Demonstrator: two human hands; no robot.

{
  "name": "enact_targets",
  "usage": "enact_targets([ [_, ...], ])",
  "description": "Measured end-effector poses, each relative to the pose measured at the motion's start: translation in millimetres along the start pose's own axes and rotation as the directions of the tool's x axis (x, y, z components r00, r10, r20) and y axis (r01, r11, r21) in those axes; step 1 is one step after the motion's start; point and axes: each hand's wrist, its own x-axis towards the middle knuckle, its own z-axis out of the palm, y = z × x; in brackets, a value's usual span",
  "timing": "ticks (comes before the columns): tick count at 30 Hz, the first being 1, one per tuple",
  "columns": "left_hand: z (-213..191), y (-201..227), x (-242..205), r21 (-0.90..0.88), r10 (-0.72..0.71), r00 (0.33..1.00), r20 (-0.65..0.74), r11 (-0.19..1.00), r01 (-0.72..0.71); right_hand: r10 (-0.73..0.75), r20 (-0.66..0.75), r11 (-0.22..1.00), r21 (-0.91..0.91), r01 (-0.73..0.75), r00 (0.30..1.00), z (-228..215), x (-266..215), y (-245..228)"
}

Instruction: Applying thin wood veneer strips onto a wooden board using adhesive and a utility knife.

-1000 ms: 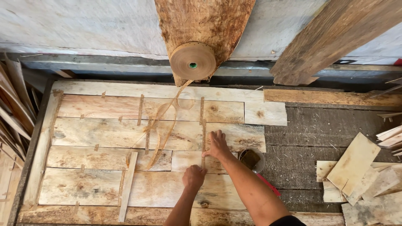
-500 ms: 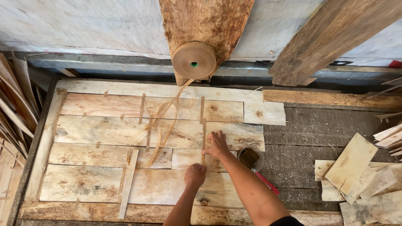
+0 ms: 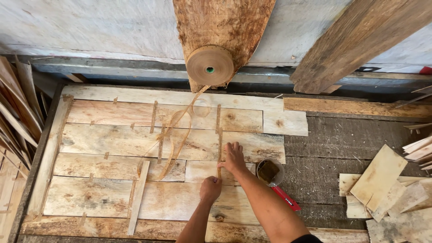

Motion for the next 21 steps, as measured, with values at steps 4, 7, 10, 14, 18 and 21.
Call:
enact_targets([
  [4, -0.5, 1.9, -5.3, 0.018, 0.042, 0.999, 0.006, 0.999, -0.042, 0.033, 0.028, 0.999, -0.028, -0.032, 0.999, 1.0, 5.0, -1.7],
  [7, 2.5, -0.3, -2.8, 0.051, 0.055, 0.998, -0.009, 0.997, -0.054, 0.028, 0.038, 0.999, -0.022, -0.027, 0.999, 5.1, 6.9, 3.3],
  [10, 4.7, -2.5, -0.7, 0.06, 0.085, 0.996, -0.038, 0.995, -0.082, 0.013, 0.03, 1.0, 0.004, -0.013, 0.999, 7.6, 7.1, 5.5],
  [14, -3.8, 10.0, -12.7, 0.082, 0.091, 0.995, -0.032, 0.993, -0.088, 0.069, 0.023, 0.998, -0.011, -0.069, 0.997, 3.0, 6.5, -4.8],
  [18, -0.7, 18.0, -13.2, 0.234, 0.242, 0.97, -0.009, 0.944, -0.233, 0.229, 0.143, 0.972, -0.076, -0.22, 0.963, 9.1, 19.8, -10.4],
  [21, -2.8, 25.0, -15.1, 0.38, 0.306, 0.95, 0.056, 0.874, -0.303, 0.241, 0.141, 0.97, -0.081, -0.231, 0.96, 11.5, 22.6, -9.1],
])
